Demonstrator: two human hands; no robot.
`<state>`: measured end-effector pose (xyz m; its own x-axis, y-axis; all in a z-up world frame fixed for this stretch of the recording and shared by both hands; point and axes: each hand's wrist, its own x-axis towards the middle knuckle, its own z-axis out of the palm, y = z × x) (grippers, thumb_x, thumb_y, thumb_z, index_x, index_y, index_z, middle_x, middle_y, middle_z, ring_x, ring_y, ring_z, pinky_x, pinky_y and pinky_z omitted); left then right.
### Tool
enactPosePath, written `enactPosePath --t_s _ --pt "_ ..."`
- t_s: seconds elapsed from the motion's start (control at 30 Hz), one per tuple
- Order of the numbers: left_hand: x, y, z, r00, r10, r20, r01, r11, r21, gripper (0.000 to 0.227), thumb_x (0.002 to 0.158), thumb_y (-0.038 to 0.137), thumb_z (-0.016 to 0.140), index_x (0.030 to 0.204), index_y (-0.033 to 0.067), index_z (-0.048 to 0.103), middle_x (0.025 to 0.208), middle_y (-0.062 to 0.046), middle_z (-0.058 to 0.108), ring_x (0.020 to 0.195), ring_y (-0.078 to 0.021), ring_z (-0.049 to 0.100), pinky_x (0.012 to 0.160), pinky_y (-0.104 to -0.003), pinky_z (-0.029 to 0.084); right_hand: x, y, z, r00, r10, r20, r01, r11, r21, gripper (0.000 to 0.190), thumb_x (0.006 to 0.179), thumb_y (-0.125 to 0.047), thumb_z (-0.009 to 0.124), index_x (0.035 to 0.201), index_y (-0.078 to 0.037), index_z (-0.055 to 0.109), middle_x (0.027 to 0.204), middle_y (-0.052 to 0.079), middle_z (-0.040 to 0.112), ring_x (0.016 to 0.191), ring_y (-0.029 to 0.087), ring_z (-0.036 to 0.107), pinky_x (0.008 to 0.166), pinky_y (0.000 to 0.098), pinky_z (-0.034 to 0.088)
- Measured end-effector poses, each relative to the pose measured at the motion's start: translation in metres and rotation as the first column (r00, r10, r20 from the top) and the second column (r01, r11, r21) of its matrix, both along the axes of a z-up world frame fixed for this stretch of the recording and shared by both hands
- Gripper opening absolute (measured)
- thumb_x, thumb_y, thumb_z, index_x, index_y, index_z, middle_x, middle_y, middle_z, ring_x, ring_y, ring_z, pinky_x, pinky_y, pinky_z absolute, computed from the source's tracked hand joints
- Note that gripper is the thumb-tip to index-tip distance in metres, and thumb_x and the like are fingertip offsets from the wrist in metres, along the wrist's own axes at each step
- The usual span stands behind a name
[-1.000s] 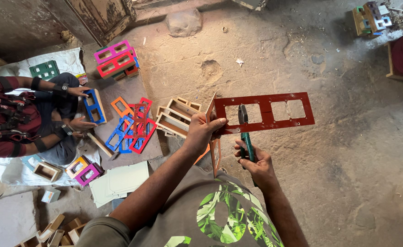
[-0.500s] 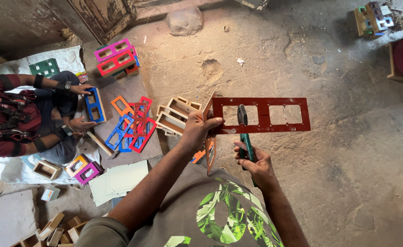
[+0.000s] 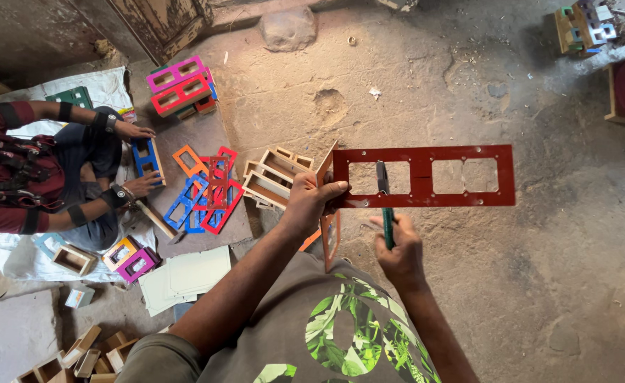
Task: The person uses pliers to remove nails from colorful painted wooden frames. They handle multiple frames of different colors, including red, purple, orange, and blue, and place them on the floor. Another person is visible in the background assembling similar frames.
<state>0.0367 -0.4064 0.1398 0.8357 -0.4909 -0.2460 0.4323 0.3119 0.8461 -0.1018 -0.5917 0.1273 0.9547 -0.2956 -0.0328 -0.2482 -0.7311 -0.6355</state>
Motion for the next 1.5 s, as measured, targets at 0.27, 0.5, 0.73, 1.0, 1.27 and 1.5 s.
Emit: enactPosePath --t_s 0.27,0.5,0.73,1.0,1.27,1.5 --pt "0.006 0.004 0.008 0.999 -0.003 -0.049 0.0 0.999 -0.047 0.013 0.092 0.011 0.072 0.086 -0.0005 0.071 0.067 -0.005 0.065 0.051 -0.008 0.052 0.047 -0.024 0.038 -0.005 -0.025 -0.017 0.999 -0.047 0.003 0.046 0.988 0.15 0.043 0.076 0.008 0.057 0.109 -0.006 0.08 0.09 0.007 0.062 0.068 0.017 0.055 0.062 0.0361 0.05" --pt "0.015 0.009 0.003 0.999 0.023 0.025 -0.024 0.998 0.05 0.017 0.091 0.014 0.074 0.082 0.0006 0.073 0.068 -0.005 0.068 0.054 -0.0087 0.058 0.051 -0.024 0.044 -0.016 -0.05 -0.025 0.994 -0.113 0.002 0.055 0.5 0.864 0.057 0.072 0.011 0.05 0.125 0.003 0.069 0.122 0.014 0.071 0.117 0.023 0.068 0.09 0.0348 0.06" --pt "0.023 0.031 -0.009 0.997 0.05 0.051 -0.05 0.999 -0.006 0.018 0.092 0.012 0.076 0.08 0.0016 0.068 0.067 -0.004 0.064 0.052 -0.0083 0.054 0.049 -0.025 0.041 -0.024 -0.052 -0.016 0.975 -0.222 0.016 0.092 0.468 0.879 0.057 0.076 0.013 0.047 0.131 0.008 0.063 0.128 0.019 0.068 0.122 0.031 0.067 0.101 0.0425 0.058" --pt "0.029 0.032 -0.006 0.999 0.049 0.021 -0.051 0.996 0.072 0.013 0.089 0.01 0.074 0.081 0.0021 0.068 0.066 -0.005 0.065 0.05 -0.0095 0.056 0.047 -0.025 0.041 -0.02 -0.053 -0.004 0.986 -0.157 0.052 0.042 0.537 0.842 0.052 0.078 0.011 0.049 0.128 0.008 0.065 0.131 0.02 0.068 0.122 0.029 0.067 0.1 0.043 0.06" --pt "0.029 0.034 -0.012 0.998 0.051 0.023 -0.052 0.998 0.044 0.016 0.09 0.013 0.075 0.08 0.0017 0.069 0.067 -0.005 0.066 0.052 -0.0089 0.055 0.048 -0.025 0.041 -0.019 -0.055 -0.004 0.992 -0.129 -0.004 0.083 0.62 0.78 0.049 0.08 0.01 0.051 0.125 0.004 0.069 0.117 0.018 0.073 0.111 0.023 0.071 0.09 0.0403 0.062" --pt "0.031 0.034 -0.011 0.999 0.041 0.027 -0.043 0.996 0.083 0.016 0.089 0.013 0.074 0.078 0.0027 0.068 0.065 -0.005 0.065 0.05 -0.0089 0.054 0.047 -0.025 0.041 -0.018 -0.055 -0.001 0.992 -0.125 -0.023 0.1 0.654 0.75 0.049 0.08 0.01 0.053 0.126 0.004 0.07 0.116 0.018 0.074 0.111 0.023 0.07 0.089 0.0395 0.062"
